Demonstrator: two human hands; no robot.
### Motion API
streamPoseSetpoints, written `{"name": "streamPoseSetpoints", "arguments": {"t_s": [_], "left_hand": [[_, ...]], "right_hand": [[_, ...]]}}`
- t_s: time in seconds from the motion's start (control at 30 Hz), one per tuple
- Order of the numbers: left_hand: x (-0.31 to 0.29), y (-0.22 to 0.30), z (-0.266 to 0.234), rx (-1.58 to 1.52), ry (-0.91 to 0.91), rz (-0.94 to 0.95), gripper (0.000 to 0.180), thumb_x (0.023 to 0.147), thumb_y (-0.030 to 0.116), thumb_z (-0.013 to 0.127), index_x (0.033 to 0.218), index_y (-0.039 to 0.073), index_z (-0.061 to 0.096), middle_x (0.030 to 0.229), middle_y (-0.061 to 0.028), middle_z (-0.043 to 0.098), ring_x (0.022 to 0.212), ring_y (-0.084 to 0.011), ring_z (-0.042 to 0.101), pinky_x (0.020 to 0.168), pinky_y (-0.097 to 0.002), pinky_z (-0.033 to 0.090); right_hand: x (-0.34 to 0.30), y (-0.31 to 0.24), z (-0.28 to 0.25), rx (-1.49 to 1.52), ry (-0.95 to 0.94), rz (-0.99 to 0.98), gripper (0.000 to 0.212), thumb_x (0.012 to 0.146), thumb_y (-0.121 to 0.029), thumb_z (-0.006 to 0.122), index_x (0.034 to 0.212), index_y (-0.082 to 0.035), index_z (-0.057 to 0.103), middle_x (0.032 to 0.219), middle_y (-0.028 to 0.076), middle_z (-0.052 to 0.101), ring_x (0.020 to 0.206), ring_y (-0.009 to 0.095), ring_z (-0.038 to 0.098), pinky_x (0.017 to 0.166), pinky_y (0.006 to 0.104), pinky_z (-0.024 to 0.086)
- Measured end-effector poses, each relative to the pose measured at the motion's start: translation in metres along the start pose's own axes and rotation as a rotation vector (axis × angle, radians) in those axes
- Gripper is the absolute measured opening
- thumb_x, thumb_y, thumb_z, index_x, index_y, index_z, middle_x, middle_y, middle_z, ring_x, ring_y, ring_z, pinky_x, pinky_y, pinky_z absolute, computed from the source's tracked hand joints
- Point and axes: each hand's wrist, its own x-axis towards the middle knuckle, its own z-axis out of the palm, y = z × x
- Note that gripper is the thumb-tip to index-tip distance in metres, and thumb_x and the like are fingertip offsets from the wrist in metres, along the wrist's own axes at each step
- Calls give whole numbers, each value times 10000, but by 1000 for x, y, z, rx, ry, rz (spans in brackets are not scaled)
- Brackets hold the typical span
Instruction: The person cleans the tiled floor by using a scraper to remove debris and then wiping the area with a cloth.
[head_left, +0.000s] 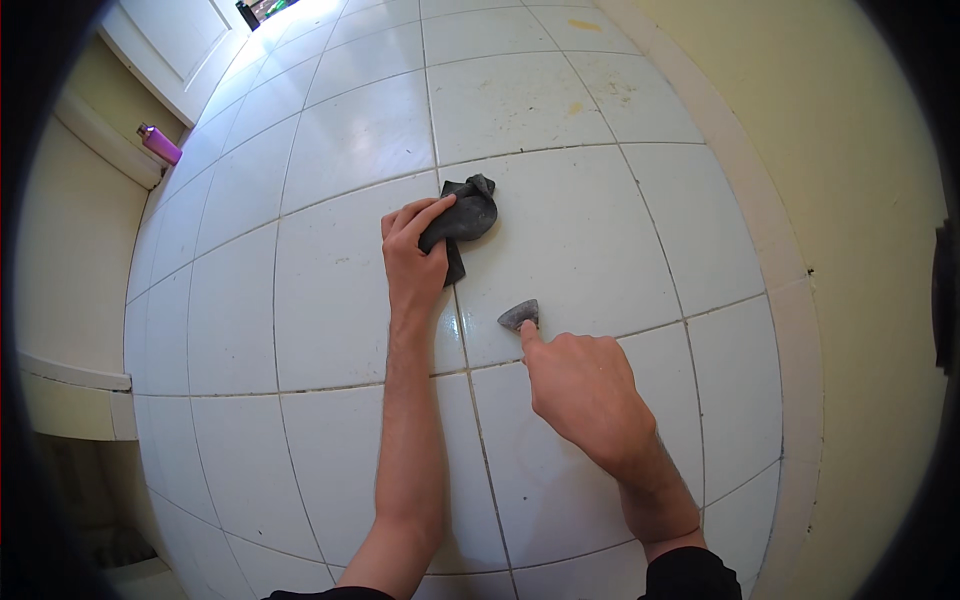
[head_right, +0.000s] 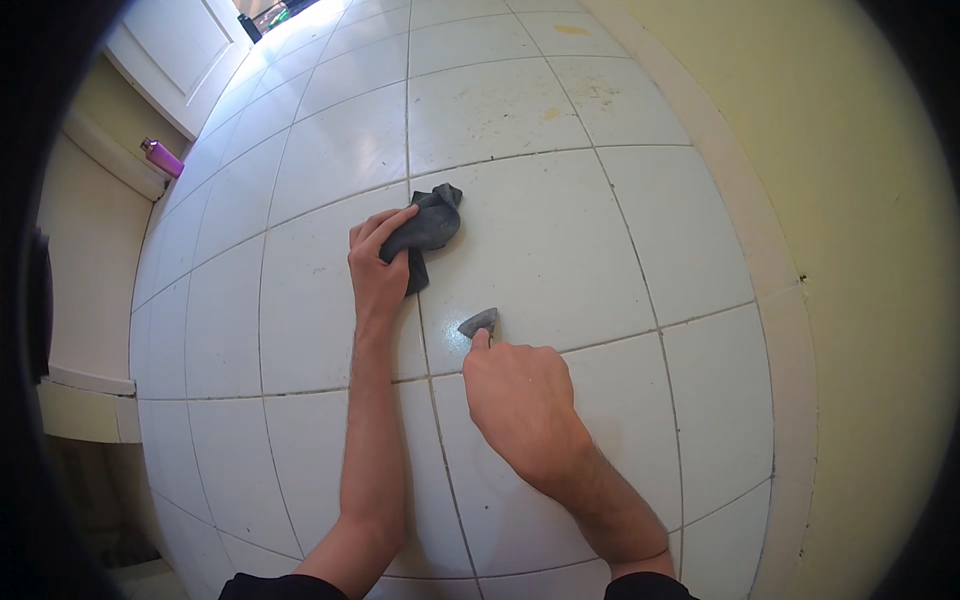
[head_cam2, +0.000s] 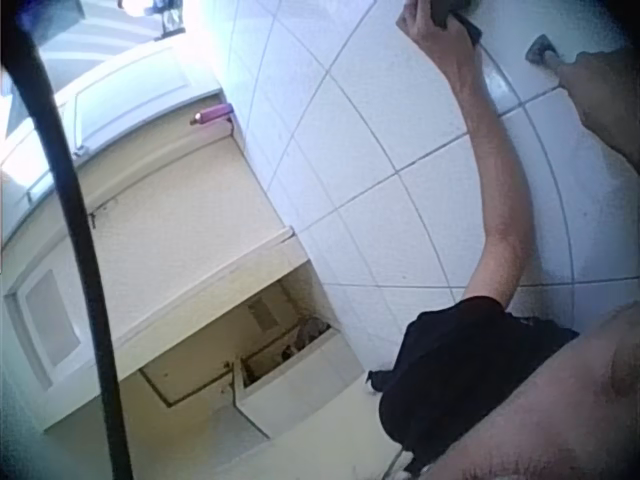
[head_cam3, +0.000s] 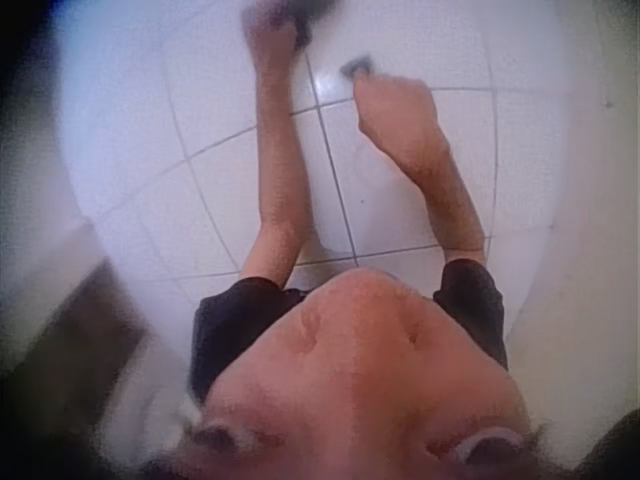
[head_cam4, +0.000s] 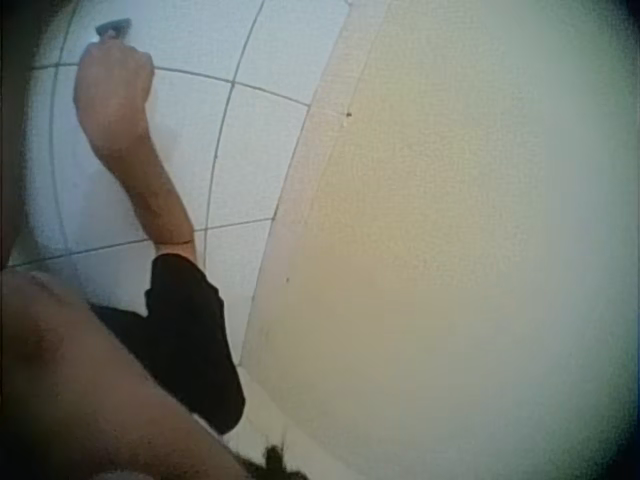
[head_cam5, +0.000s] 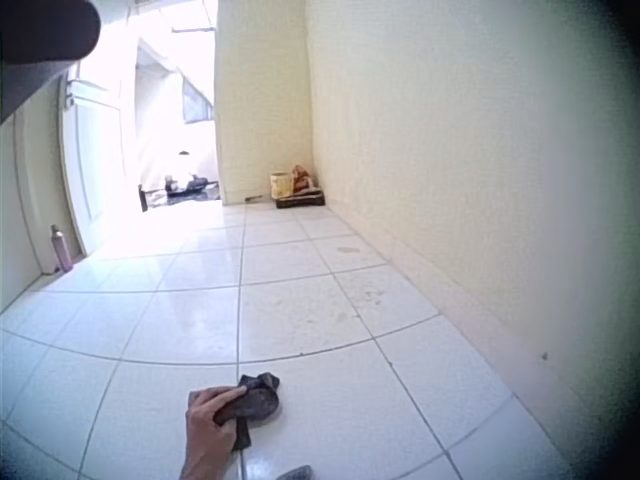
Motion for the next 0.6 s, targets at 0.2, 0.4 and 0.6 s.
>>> {"name": "streamPoseSetpoints", "arguments": {"t_s": [0.2,0.4,0.6], "left_hand": [[-2,0,-4,20,1,-4,583,714,-169,569,1183,116,765,1162,-54,718,1131,-279,562,1011,-356,482],[0,7,-4,-16,11,-27,581,707,-171,579,1176,116,766,1160,-58,717,1130,-284,565,1019,-360,477],[-1,5,-3,-16,5,-24,567,714,-164,583,1172,115,767,1154,-58,721,1129,-285,567,1019,-362,479]], "right_hand": [[0,0,5,19,61,-13,402,941,-122,575,1310,22,642,695,152,688,635,323,687,569,435,524],[-2,0,-1,14,-15,-14,376,952,-139,577,1285,16,658,707,156,697,657,326,699,581,432,535],[-2,1,0,3,-7,-10,364,973,-162,571,1284,2,663,739,161,712,689,331,713,597,439,543]]}}
